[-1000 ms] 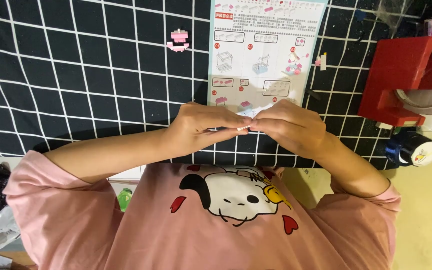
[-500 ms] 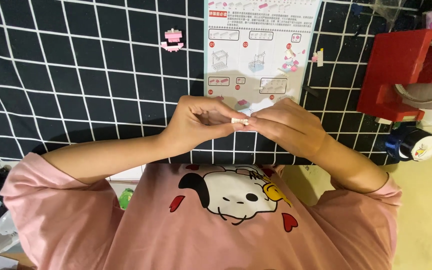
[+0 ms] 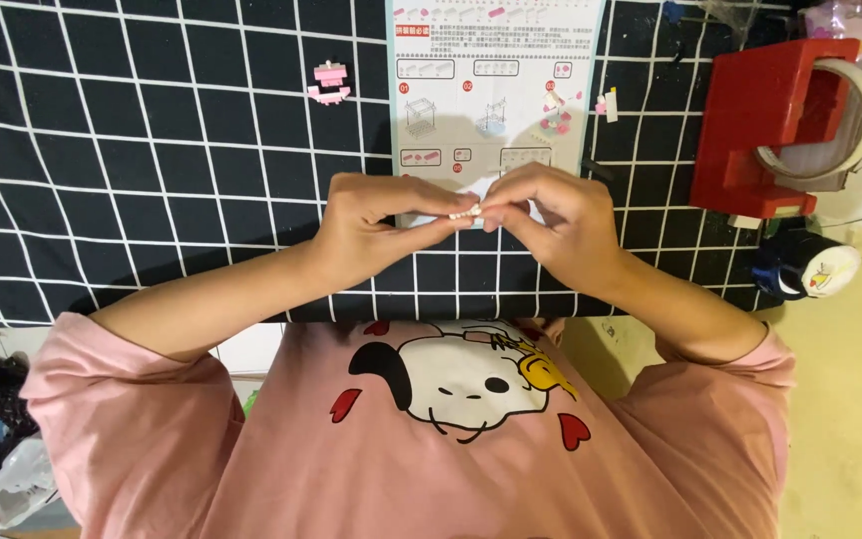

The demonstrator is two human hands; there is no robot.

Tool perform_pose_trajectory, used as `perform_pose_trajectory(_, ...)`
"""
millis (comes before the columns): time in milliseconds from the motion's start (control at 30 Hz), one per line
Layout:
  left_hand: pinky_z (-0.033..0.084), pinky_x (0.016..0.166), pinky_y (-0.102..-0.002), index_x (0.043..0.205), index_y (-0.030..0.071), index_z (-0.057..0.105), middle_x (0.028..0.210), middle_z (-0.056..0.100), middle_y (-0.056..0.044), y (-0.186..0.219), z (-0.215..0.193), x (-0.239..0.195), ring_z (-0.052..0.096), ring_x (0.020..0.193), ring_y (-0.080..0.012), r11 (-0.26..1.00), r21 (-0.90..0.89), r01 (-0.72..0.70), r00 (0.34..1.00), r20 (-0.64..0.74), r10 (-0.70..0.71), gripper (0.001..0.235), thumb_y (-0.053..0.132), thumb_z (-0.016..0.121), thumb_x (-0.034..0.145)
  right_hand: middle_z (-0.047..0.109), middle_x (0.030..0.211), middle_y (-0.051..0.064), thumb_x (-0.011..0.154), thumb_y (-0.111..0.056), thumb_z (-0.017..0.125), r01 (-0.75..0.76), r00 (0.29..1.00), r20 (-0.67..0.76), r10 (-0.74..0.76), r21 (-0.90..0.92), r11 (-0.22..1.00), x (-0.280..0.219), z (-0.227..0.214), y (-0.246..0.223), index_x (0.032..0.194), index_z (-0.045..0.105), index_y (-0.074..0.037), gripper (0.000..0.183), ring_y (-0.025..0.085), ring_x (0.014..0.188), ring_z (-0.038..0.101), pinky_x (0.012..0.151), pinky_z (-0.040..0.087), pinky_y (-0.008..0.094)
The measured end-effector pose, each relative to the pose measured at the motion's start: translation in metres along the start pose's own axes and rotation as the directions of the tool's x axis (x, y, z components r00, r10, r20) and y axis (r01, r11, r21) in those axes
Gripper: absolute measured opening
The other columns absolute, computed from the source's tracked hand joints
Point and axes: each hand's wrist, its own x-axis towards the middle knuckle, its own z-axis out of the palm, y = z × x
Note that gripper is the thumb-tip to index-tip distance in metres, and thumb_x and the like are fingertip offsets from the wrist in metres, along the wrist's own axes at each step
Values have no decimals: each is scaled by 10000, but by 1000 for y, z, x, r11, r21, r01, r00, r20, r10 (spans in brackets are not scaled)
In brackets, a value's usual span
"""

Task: Assembling a miniature character figure from small plastic building blocks while following a printed instruction manual.

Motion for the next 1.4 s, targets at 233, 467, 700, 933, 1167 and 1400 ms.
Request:
perform_pose_trajectory(233, 641, 753, -430, 1004, -25, 784, 931, 786, -223, 0, -4, 10, 785, 875, -402, 958, 184, -220, 975, 59, 213, 125, -111, 734, 928, 727, 748, 128, 988, 78, 664, -163, 986, -3, 167, 208, 964, 2, -4, 0, 939, 721, 52, 80, 153, 668, 651, 694, 543, 259)
perform_pose_trajectory(467, 668, 898, -323, 1119, -76, 709, 1082, 750, -228, 11, -46, 31, 775, 996, -288, 944, 236, -230, 972, 19, 232, 171, -55, 828, 998, 718, 1001, 192, 1116, 113, 633, -141, 987, -82, 142, 9, 990, 9, -60, 23, 1059, 650, 40, 94, 250, 896, 738, 825, 645, 304)
perform_pose_trajectory(700, 624, 823, -278, 1083, -18, 744, 1020, 764, -142, -5, -55, 26, 730, 894, -199, 927, 330, -180, 976, 176, 127, 127, -36, 838, 1000, 695, 968, 224, 981, 301, 626, -51, 998, 27, 50, 44, 998, 12, -64, 25, 989, 594, 71, 233, 272, 961, 718, 944, 631, 365)
perform_pose_trajectory(933, 596, 755, -328, 1013, -5, 773, 965, 775, -106, -31, -55, 22, 743, 867, -228, 858, 432, -277, 931, 342, 128, 132, 48, 875, 948, 733, 1064, 173, 978, 212, 755, -57, 990, 115, 84, -215, 975, 14, -52, 13, 1049, 735, 49, 179, 185, 851, 554, 791, 476, 285)
perform_pose_trajectory(1167, 560, 751, -398, 1054, 11, 804, 1023, 669, -122, -37, -56, 23, 664, 889, -296, 777, 514, -363, 905, 394, 162, 162, 53, 899, 928, 760, 1093, 191, 1006, 152, 766, 49, 984, 180, 10, -321, 946, 14, -52, 13, 1073, 759, 60, 114, 300, 1088, 741, 1062, 573, 448)
perform_pose_trajectory(1400, 524, 776, -434, 1232, 22, 770, 1122, 599, -129, -37, -57, 21, 636, 902, -292, 683, 603, -411, 895, 409, 178, 340, 149, 916, 953, 759, 1122, 174, 1027, 99, 800, 51, 988, 157, 4, -346, 937, 12, -50, 13, 1154, 744, 61, 144, 281, 1084, 736, 964, 600, 359)
